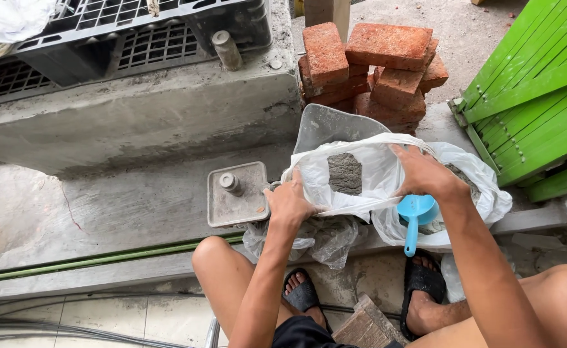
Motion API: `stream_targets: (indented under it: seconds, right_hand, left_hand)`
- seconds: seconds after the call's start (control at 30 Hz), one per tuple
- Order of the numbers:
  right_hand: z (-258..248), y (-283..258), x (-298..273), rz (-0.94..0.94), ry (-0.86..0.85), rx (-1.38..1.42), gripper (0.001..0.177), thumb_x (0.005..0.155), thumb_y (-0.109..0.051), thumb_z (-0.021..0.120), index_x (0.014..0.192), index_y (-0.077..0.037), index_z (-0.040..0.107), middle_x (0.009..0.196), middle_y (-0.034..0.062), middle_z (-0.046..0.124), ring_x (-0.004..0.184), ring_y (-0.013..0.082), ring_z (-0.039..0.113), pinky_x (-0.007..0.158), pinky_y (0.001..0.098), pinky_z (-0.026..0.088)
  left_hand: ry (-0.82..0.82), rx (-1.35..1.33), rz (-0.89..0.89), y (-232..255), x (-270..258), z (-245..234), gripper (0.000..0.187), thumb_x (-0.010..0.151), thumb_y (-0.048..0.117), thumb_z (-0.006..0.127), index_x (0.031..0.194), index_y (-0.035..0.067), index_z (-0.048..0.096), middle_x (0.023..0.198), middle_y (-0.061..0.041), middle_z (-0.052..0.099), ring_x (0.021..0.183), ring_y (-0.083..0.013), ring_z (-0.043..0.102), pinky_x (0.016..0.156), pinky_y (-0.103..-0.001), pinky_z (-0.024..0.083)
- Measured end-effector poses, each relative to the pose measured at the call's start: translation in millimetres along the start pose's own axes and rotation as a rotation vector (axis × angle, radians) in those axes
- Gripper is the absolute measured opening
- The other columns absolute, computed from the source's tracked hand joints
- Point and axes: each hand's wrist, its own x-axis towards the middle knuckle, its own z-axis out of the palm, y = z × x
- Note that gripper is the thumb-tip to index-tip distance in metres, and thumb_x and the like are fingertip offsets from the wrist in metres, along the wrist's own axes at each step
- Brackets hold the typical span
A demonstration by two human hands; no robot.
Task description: The person scoops cement from a white sack into a clear plastic container using a blue scoop. The person then folds the top of the sack over the container's rim to secure it.
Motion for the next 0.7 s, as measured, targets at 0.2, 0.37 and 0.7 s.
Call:
stream_targets:
  seconds: [0.2, 0.37, 0.7]
  right_hand:
    - [4, 12, 5, -0.034, -0.030, 0.030, 0.134, 0.057, -0.033, 0.104, 0.165, -0.016, 0.025, 0.148, 0.0377, 0.041, 0.129, 0.0624, 0.050, 0.105, 0.0702, 0.046]
    - [-22, -8, -15, -0.142, -0.021, 0.187, 0.116, 0.066, -0.026, 0.096, 0.159, -0.001, 0.031, 0.148, 0.0411, 0.044, 0.138, 0.0590, 0.044, 0.116, 0.0633, 0.035]
    - [27, 26, 40, -0.268, 0.476, 0.865, 0.025, 0.103, -0.019, 0.073, 0.122, -0.002, 0.072, 0.113, 0.0129, 0.072, 0.103, 0.0179, 0.067, 0.086, 0.0318, 0.057]
  left_hand:
    - [0.150, -0.242, 0.073, -6, -32, -14, 0.116, 0.063, 0.053, 0.088, 0.156, 0.007, 0.035, 0.121, -0.025, 0.069, 0.120, -0.0464, 0.063, 0.100, -0.057, 0.049]
    - [0.191, -0.556, 0.092, -30, -21, 15, 0.122, 0.052, 0.057, 0.091, 0.154, 0.014, 0.040, 0.130, -0.020, 0.067, 0.128, -0.0414, 0.060, 0.106, -0.051, 0.048]
    - [0.417, -0.965, 0.023, -60, 60, 60, 0.056, 0.092, 0.048, 0.068, 0.139, 0.017, 0.064, 0.080, -0.005, 0.072, 0.078, -0.0171, 0.064, 0.079, -0.037, 0.054]
